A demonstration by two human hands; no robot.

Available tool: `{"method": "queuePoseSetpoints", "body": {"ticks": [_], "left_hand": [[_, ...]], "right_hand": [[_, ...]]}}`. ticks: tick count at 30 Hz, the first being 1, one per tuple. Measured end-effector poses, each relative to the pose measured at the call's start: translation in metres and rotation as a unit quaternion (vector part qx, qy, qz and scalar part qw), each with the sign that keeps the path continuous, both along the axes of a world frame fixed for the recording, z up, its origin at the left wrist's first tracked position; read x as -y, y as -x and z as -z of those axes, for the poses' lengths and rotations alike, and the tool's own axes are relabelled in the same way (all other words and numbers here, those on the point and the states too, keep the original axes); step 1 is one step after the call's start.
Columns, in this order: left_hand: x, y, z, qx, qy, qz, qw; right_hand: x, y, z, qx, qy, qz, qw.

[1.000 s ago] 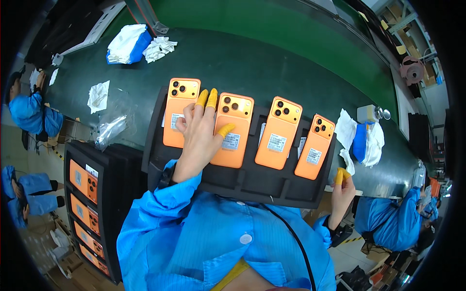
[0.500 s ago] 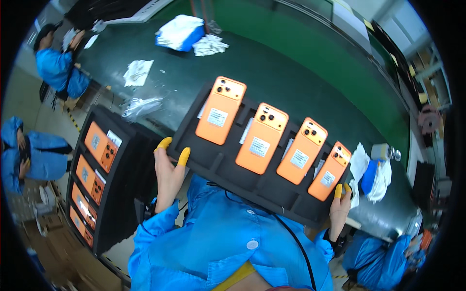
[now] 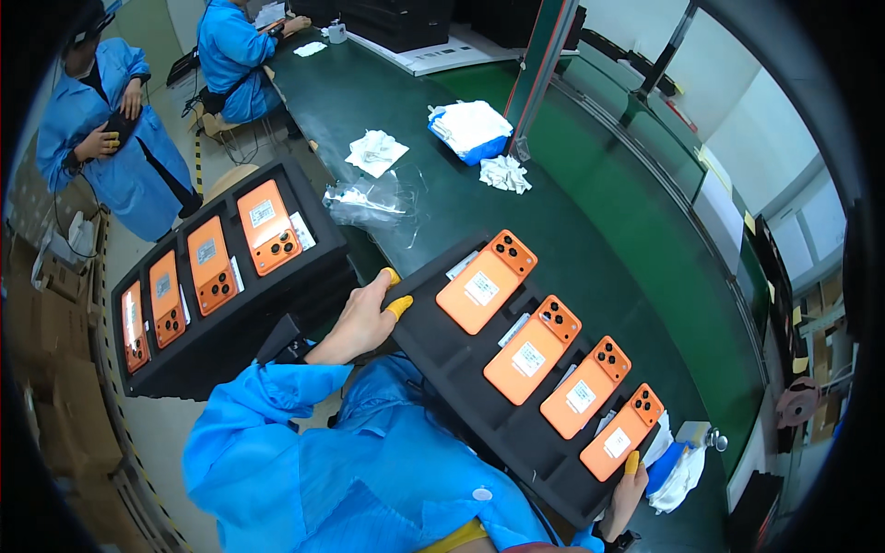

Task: Inspecting and cleaning multiple orange smartphones on a factory production line.

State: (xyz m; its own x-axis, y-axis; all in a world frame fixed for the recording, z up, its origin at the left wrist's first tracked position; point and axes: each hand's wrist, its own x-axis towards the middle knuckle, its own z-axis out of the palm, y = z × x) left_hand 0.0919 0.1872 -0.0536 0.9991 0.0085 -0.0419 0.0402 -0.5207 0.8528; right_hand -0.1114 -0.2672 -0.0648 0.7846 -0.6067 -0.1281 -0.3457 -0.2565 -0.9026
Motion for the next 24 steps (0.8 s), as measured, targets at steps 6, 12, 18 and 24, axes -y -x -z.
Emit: {"method": "queuePoseSetpoints", "body": {"ticks": [6,12,18,24], "left_hand": [[-0.031,-0.005,-0.040,0.061,0.063,-0.016,0.996],[-0.090,-0.068,-0.131,-0.007,0.037,-0.090,0.995],[-0.204,-0.168,-0.112,0.005,0.031,-0.237,0.971],[-0.300,-0.288,-0.048,0.064,0.043,-0.346,0.935]], "right_hand": [[-0.013,-0.038,-0.042,0.041,0.016,-0.034,0.998],[-0.050,-0.113,-0.065,-0.006,0.138,-0.105,0.985],[-0.168,-0.258,-0.070,0.138,0.045,-0.228,0.963],[-0.267,-0.361,-0.063,0.160,0.101,-0.240,0.952]]}}
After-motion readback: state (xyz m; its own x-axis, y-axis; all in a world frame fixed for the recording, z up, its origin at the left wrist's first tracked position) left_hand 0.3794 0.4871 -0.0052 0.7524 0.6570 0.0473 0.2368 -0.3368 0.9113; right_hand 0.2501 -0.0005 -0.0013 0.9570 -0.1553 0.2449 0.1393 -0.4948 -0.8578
